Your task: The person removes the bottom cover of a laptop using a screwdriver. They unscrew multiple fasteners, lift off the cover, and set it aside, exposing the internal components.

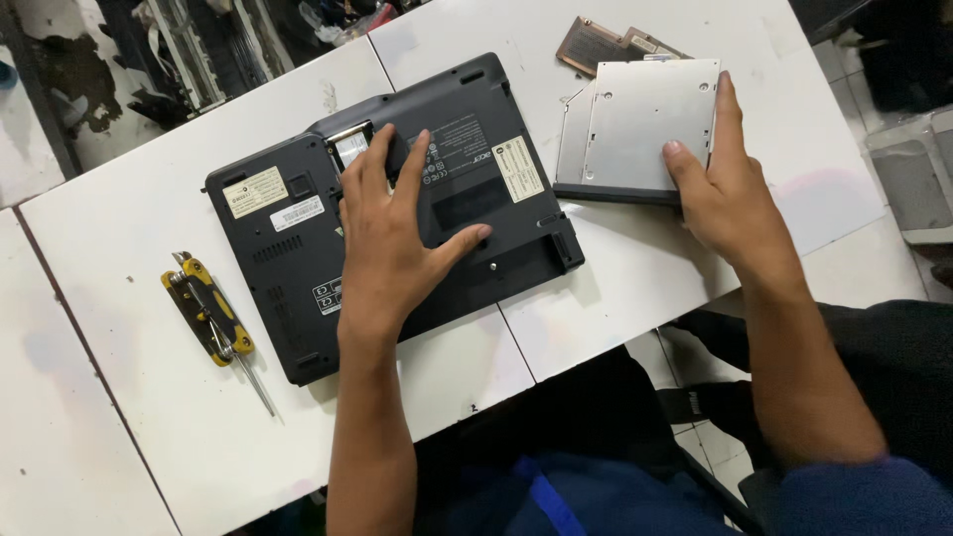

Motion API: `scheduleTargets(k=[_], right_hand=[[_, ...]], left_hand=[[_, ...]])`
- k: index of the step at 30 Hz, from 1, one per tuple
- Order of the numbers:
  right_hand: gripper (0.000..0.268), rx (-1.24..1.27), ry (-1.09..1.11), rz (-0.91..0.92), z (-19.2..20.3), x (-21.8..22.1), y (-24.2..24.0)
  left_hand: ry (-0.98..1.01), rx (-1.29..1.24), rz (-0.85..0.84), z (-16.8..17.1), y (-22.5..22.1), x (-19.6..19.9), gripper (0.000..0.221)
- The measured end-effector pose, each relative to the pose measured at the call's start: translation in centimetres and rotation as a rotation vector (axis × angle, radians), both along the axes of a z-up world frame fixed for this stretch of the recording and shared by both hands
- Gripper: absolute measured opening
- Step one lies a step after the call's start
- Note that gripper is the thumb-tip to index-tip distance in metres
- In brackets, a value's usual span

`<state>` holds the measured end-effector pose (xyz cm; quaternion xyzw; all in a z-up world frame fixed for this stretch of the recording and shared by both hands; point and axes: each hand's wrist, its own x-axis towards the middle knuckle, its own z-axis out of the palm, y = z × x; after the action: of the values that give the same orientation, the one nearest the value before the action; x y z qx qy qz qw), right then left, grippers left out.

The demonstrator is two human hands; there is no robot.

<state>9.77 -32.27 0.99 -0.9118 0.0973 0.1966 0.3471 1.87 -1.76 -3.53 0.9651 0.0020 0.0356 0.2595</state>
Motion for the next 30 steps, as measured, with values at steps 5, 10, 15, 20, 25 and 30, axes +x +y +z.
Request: scheduleTargets(k=[5, 10, 15, 20, 25, 30], right_hand=[[0.086, -0.287, 0.165, 0.067, 2.1, -0.3, 0.6], [0.072, -0.544, 0.265, 0.251, 3.6, -0.5, -0.5], [0.051, -0.609, -0.23, 0.389, 2.8, -1.0, -6.1], [0.042, -0.331, -0.423, 0.526, 5.9, -0.8, -1.3], [0.027, -0.07, -0.452, 0.578, 4.2, 1.1, 2.8], [0.034, 0.056, -0.303, 0.581, 4.3, 1.6, 4.7]], left_hand=[[0.005, -0.009, -0.03, 0.0, 0.4, -0.2, 0.099], [-0.05, -0.142, -0.049, 0.2, 1.8, 0.0, 0.086], [-0.388, -0.122, 0.109, 0.5, 4.2, -0.3, 0.038], [-0.122, 0.157, 0.326, -1.6, 3.6, -0.2, 0.057], [-0.079, 0.33, 0.293, -2.6, 4.3, 0.0, 0.065], [-0.104, 0.252, 0.108, -1.5, 6.9, 0.3, 0.062]])
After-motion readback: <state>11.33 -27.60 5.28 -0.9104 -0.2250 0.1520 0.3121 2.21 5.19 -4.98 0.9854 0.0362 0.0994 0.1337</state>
